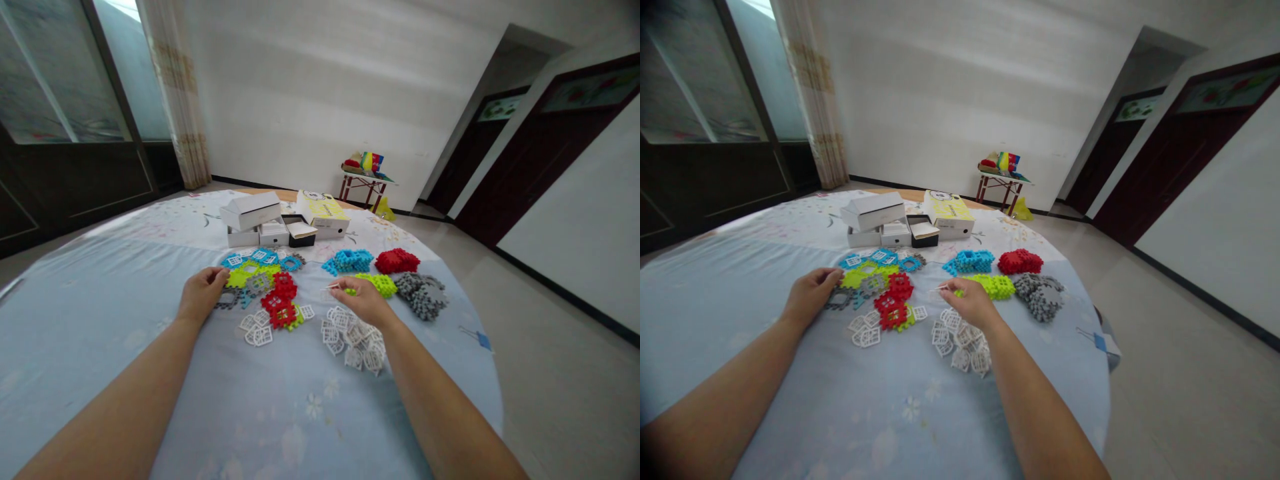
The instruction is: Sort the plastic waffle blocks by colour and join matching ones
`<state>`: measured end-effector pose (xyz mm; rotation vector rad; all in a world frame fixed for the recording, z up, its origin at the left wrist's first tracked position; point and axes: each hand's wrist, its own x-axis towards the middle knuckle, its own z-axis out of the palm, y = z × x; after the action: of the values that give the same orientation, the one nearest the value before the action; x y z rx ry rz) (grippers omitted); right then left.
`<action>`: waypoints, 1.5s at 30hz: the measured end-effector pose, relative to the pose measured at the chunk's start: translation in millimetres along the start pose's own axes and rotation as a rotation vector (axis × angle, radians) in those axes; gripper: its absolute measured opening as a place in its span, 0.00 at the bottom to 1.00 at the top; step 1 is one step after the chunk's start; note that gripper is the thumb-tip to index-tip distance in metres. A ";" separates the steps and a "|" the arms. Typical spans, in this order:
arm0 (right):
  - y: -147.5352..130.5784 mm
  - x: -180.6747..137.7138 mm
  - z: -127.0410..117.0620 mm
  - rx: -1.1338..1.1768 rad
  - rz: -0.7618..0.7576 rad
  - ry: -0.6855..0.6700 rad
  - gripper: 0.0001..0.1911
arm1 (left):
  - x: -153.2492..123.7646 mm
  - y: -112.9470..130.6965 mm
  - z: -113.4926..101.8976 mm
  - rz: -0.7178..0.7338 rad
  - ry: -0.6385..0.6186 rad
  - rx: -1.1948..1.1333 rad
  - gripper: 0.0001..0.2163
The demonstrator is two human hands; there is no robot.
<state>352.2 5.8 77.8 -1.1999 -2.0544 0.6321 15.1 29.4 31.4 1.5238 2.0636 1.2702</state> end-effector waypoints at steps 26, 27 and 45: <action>-1.1 -7.8 5.6 -0.195 -0.141 -0.125 0.11 | 1.5 0.1 0.6 0.010 -0.047 0.075 0.19; -2.5 -5.1 12.2 -0.240 -0.158 -0.150 0.11 | 1.9 -0.8 1.0 0.013 -0.041 0.071 0.19; -1.0 -2.6 3.2 -0.415 -0.095 -0.103 0.13 | 2.1 -3.6 2.6 0.033 -0.027 0.034 0.17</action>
<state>350.1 2.7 75.6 -1.3063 -2.3911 0.2298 13.7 32.4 27.7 1.5869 2.0619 1.2253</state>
